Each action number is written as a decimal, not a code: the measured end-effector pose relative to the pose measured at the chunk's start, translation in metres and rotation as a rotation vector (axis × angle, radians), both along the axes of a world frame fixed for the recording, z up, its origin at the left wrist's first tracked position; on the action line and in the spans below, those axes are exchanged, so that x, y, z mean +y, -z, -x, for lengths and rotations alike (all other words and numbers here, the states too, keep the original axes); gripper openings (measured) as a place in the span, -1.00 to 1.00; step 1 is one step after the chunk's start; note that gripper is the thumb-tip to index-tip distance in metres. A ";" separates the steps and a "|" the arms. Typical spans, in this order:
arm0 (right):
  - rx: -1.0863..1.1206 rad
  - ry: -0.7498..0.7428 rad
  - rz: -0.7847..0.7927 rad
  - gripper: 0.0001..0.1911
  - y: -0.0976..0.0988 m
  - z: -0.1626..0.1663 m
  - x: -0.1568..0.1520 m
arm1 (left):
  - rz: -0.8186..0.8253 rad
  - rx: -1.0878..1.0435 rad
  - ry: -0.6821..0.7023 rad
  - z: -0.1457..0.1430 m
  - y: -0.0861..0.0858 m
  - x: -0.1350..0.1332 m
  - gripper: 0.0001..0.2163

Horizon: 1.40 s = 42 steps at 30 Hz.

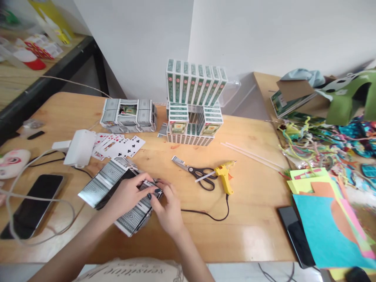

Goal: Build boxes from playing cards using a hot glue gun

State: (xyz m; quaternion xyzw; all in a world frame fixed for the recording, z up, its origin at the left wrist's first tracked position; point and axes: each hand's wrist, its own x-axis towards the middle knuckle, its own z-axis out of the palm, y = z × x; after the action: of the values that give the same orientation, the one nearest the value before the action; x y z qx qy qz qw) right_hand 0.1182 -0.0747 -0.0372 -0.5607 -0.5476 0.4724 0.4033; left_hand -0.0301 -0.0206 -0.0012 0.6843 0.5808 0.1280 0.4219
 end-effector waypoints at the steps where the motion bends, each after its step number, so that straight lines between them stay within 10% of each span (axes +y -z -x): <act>1: 0.001 -0.003 -0.003 -0.75 0.002 0.000 0.000 | 0.000 -0.001 0.000 0.000 0.001 0.000 -0.78; 13: 0.292 -0.165 0.013 -0.47 0.008 -0.006 -0.007 | -0.037 -0.116 -0.010 0.004 -0.005 -0.005 -0.79; 29: -0.277 -0.065 -0.619 -0.42 -0.023 -0.015 0.004 | 0.069 -0.694 -0.164 -0.001 -0.009 -0.019 -0.56; 42: -0.428 -0.076 -0.671 -0.54 -0.017 0.010 -0.011 | -0.098 -0.459 -0.241 0.003 -0.018 -0.023 -0.67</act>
State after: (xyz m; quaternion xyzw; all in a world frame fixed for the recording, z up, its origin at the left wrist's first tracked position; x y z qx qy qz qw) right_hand 0.1078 -0.0862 -0.0204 -0.4629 -0.7635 0.1546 0.4229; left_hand -0.0330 -0.0434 0.0169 0.5829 0.5402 0.3570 0.4909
